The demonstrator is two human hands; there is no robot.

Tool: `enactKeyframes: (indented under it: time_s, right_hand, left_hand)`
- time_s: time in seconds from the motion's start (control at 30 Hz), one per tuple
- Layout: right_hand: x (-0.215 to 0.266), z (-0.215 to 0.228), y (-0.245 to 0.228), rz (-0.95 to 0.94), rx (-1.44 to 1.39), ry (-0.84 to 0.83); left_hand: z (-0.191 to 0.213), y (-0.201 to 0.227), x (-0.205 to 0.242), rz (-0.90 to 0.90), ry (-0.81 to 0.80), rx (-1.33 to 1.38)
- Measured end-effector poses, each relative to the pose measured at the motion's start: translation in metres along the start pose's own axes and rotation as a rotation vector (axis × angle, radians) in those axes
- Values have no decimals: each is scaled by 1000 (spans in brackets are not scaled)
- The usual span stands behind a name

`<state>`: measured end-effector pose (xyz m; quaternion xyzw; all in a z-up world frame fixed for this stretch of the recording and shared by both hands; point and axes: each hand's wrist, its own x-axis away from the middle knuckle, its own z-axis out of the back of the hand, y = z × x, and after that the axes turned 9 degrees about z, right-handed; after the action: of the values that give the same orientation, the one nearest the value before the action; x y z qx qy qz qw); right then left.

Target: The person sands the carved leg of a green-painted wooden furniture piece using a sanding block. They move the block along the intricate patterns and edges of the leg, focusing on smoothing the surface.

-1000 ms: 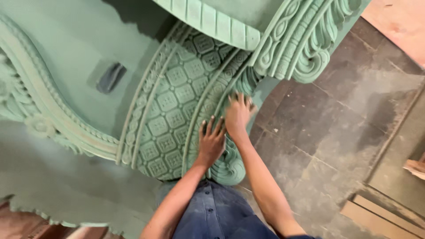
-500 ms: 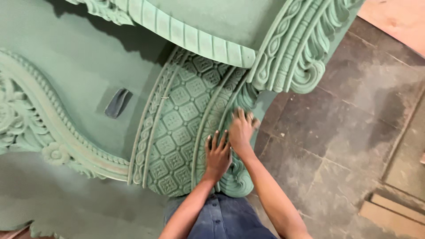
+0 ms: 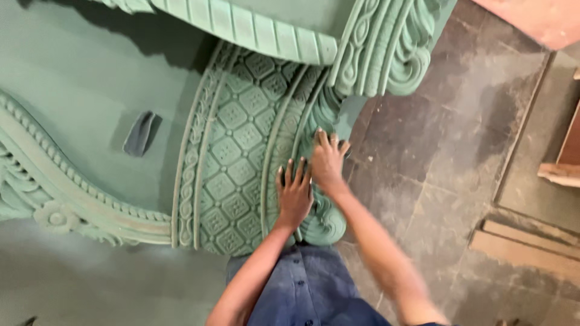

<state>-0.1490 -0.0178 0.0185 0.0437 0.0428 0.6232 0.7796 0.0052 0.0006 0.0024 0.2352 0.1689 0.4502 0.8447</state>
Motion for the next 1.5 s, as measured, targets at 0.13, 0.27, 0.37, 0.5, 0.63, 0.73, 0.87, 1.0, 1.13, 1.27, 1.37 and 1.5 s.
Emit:
enactKeyframes:
  time_s: [0.13, 0.27, 0.37, 0.5, 0.63, 0.73, 0.87, 1.0, 1.13, 1.27, 1.37, 1.5]
  right_hand:
    - [8, 27, 49, 212, 134, -33]
    - [4, 37, 74, -3, -101, -78]
    - [-12, 24, 68, -139, -262, 49]
    - [-27, 9, 60, -163, -390, 40]
    - [-25, 7, 61, -199, -432, 44]
    - [-52, 7, 58, -182, -457, 56]
    - [-86, -13, 55, -189, -436, 69]
    - [-59, -28, 57, -133, -430, 164]
    - [-66, -40, 64, -247, -396, 99]
    - [-99, -38, 72, -312, -345, 43]
    - [-84, -20, 66, -323, -402, -98]
    - [-41, 15, 80, -266, -465, -197]
  left_hand:
    - [7, -1, -7, -15, 15, 49]
    - [12, 2, -5, -11, 22, 47]
    - [13, 2, -3, -2, 18, 66]
    - [13, 1, -8, -5, 42, 74]
    - [10, 2, -2, 0, 47, 46]
    - [8, 0, -5, 4, 46, 38]
    - [-1, 1, -6, 23, 3, 21]
    - [-3, 3, -3, 26, 45, 9]
    - [-3, 2, -6, 38, -6, 22]
    - [-6, 4, -6, 38, -8, -4]
    - [1, 0, -2, 43, -3, 5]
    - [-1, 7, -4, 36, -3, 3]
